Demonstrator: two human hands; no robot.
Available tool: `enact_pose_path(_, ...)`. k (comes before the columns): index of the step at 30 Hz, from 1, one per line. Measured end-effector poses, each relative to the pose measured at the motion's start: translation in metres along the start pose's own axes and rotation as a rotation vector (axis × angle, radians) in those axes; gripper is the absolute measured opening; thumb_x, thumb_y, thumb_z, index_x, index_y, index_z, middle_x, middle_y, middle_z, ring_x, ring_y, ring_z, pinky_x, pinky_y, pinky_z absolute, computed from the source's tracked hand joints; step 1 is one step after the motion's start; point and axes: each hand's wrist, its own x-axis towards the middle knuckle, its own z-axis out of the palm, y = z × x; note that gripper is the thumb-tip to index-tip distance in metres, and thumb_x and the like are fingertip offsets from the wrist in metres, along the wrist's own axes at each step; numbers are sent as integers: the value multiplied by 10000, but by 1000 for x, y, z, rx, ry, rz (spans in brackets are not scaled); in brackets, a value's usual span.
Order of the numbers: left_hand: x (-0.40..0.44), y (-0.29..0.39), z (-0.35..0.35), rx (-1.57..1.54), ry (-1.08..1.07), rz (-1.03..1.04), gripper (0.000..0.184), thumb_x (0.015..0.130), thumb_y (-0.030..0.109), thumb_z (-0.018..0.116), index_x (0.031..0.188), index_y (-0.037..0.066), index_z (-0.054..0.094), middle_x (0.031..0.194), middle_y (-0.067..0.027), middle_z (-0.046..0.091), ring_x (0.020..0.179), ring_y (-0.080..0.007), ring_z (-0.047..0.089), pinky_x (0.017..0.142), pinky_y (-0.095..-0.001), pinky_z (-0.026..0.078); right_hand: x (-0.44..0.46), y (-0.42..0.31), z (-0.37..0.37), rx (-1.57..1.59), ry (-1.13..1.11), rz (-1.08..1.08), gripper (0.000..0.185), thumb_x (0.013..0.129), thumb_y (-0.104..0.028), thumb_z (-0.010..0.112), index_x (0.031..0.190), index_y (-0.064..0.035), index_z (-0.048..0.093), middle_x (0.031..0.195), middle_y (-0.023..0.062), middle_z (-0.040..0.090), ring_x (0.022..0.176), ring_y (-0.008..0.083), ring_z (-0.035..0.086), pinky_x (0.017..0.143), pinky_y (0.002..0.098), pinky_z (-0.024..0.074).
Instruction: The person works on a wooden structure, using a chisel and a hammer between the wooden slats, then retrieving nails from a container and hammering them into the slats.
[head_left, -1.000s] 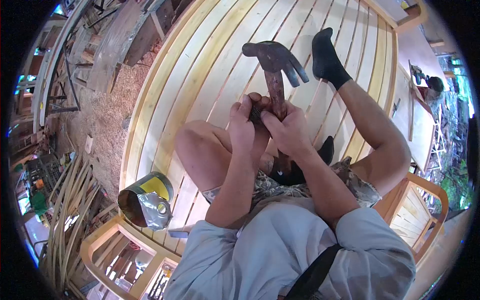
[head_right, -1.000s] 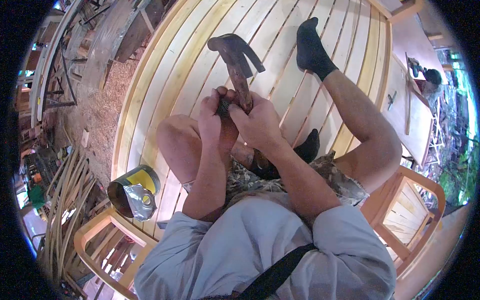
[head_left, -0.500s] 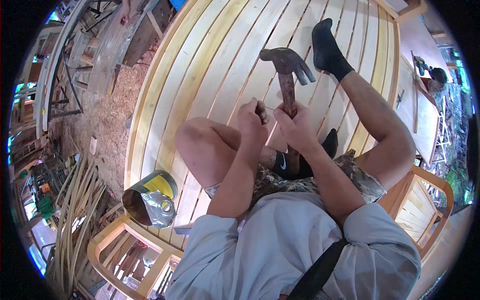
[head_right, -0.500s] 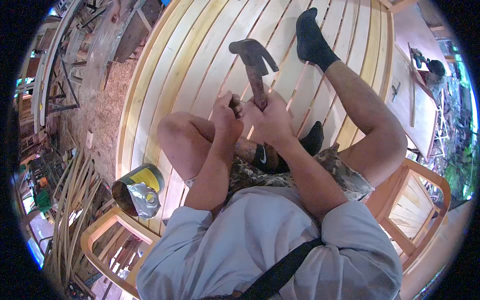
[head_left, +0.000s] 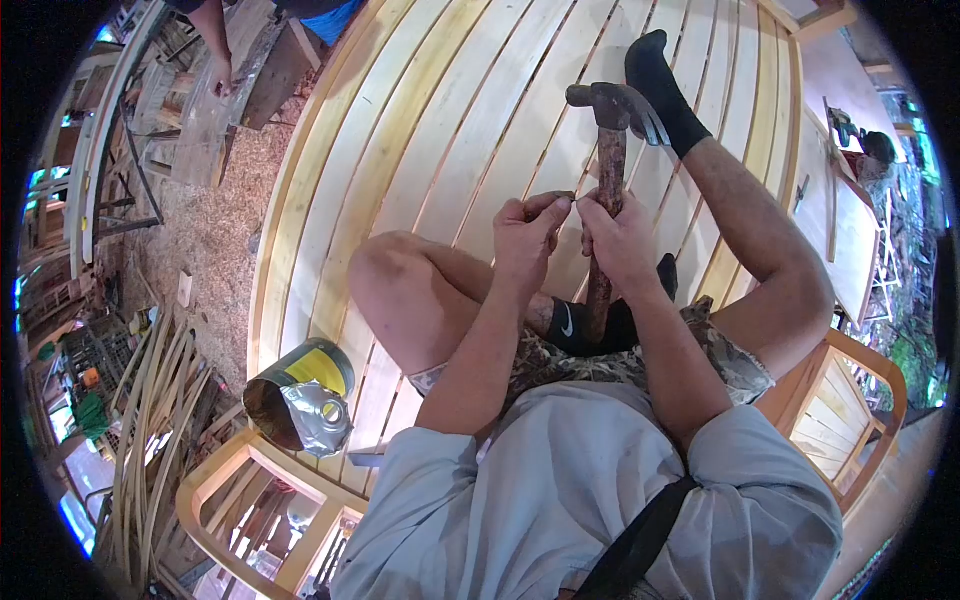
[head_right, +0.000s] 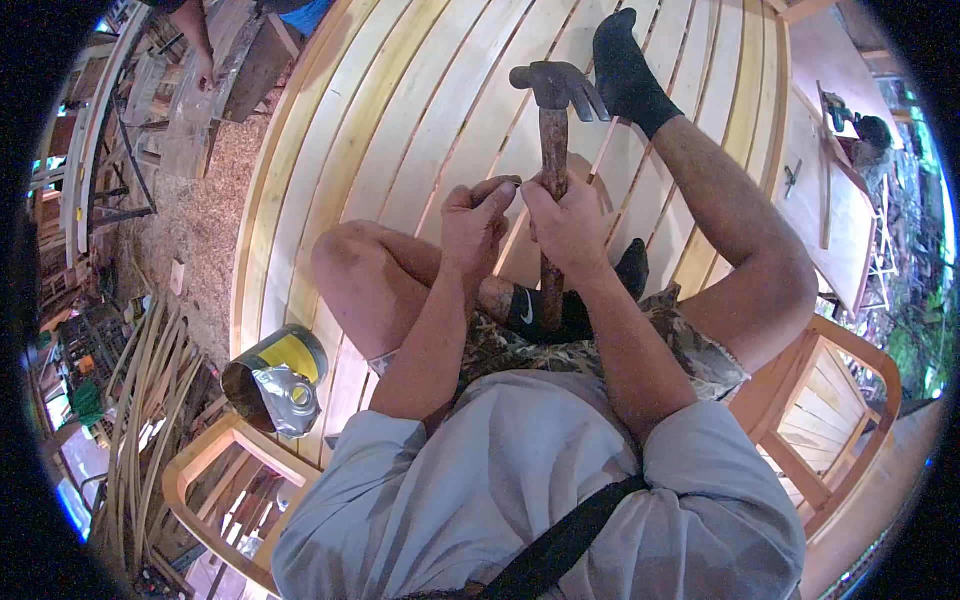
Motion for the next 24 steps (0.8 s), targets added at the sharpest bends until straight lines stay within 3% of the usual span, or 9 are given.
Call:
enact_pose_path(2, 0, 4, 0, 39, 5, -2, 116, 849, 76, 759, 898, -19, 716, 775, -76, 689, 504, -58, 471, 428, -230, 361, 0, -2, 2, -18, 8, 5, 201, 905, -199, 620, 836, -10, 614, 587, 15, 564, 517, 105, 571, 494, 287, 458)
enact_pose_path(6, 13, 60, 20, 1014, 224, 288, 170, 871, 154, 748, 888, -12, 716, 827, -68, 695, 640, -131, 579, 556, -305, 464, 12, -7, 3, -118, -12, 10, 159, 892, -168, 606, 863, -11, 611, 596, 14, 553, 514, 108, 561, 496, 294, 453)
enact_pose_path(8, 86, 62, -22, 622, 281, 496, 307, 846, 239, 774, 956, -43, 728, 751, -51, 664, 689, -168, 589, 635, -348, 478, 23, -18, 3, -102, -51, -22, 148, 885, -156, 605, 908, -9, 610, 607, 12, 551, 520, 106, 557, 496, 290, 450)
enact_pose_path(11, 141, 125, -45, 939, 597, 731, 233, 829, 222, 760, 957, 28, 767, 882, -147, 722, 764, -233, 667, 745, -366, 512, 20, -57, 7, -20, -137, -120, 183, 877, -142, 616, 997, -5, 596, 647, 13, 559, 534, 105, 552, 500, 279, 443)
enact_pose_path(15, 206, 123, -124, 999, 612, 673, 256, 833, 238, 726, 992, 43, 771, 925, -156, 736, 818, -251, 700, 785, -357, 539, 17, -71, 21, 304, -385, -10, 262, 875, -142, 654, 1083, -12, 563, 726, 14, 578, 553, 91, 543, 506, 249, 431)
enact_pose_path(16, 211, 121, -133, 1107, 598, 619, 248, 833, 211, 705, 989, 29, 767, 929, -162, 741, 822, -245, 713, 774, -361, 549, 19, -56, 23, 254, -419, 124, 283, 871, -175, 680, 1048, 11, 561, 742, 48, 583, 588, 129, 558, 542, 299, 452)
enact_pose_path(18, 217, 113, -140, 1031, 594, 558, 253, 835, 217, 703, 1002, 38, 766, 938, -161, 745, 852, -254, 715, 799, -363, 549, 23, -3, 32, -259, -156, -63, 306, 861, -201, 682, 1011, 37, 559, 725, 96, 572, 648, 191, 582, 604, 371, 472)
enact_pose_path(22, 227, 88, -160, 910, 614, 612, 257, 861, 229, 683, 1017, 41, 762, 964, -177, 737, 891, -252, 702, 837, -355, 535, 28, 40, 31, -433, -242, 194, 328, 855, -232, 677, 985, 45, 558, 734, 145, 563, 698, 229, 582, 665, 408, 473)
enact_pose_path(24, 234, 80, -162, 827, 609, 538, 297, 859, 248, 694, 1045, 25, 756, 902, -115, 738, 782, -164, 669, 740, -304, 533, 37, 48, 37, -591, -263, 151, 313, 860, -241, 659, 984, 31, 568, 729, 146, 547, 710, 223, 585, 661, 401, 472)
